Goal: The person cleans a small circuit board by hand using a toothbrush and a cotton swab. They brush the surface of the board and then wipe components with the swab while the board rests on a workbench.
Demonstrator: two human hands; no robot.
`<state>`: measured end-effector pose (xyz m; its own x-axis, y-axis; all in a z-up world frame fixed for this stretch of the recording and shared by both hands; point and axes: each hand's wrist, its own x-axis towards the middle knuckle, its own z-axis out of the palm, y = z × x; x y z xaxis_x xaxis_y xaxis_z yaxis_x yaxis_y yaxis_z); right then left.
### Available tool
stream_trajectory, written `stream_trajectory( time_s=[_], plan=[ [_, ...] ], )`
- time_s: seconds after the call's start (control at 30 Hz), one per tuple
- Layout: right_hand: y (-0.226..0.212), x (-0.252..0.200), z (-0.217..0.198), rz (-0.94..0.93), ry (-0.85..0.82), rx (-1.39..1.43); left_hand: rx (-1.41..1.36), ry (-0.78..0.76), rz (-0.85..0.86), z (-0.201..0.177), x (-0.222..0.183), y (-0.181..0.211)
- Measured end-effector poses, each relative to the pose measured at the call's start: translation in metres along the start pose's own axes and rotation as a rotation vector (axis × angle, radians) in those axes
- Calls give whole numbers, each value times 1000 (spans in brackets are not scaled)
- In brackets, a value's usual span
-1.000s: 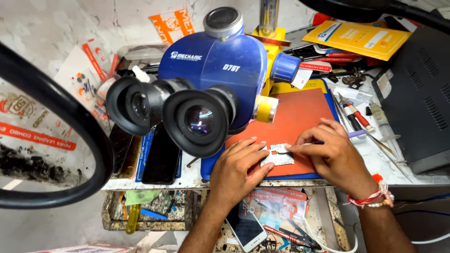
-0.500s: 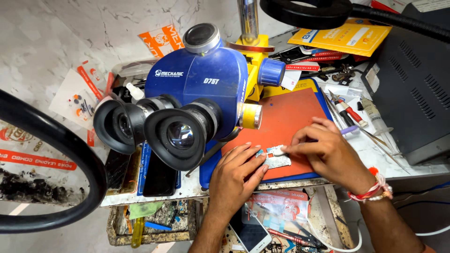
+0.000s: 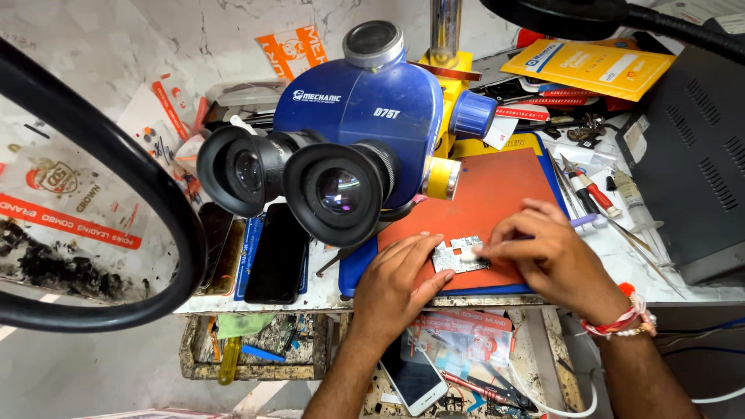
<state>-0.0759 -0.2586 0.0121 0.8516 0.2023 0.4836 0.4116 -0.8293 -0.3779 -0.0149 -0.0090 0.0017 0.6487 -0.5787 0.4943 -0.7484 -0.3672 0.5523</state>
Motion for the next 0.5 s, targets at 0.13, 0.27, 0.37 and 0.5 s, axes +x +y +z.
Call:
stream_trajectory(
  time_s=[0.13, 0.27, 0.37, 0.5],
  plan=[
    [-2, 1, -1, -7, 7, -16, 16, 20, 60, 1, -1, -1],
    [-3, 1, -4, -29, -27, 111, 28, 30, 83, 1, -3, -1],
    [-2, 1, -1, 23, 18, -14, 54, 24, 123, 0, -2, -1],
    [-2, 1, -1, 17, -5, 7, -8, 1, 87, -5, 1, 1]
  ],
)
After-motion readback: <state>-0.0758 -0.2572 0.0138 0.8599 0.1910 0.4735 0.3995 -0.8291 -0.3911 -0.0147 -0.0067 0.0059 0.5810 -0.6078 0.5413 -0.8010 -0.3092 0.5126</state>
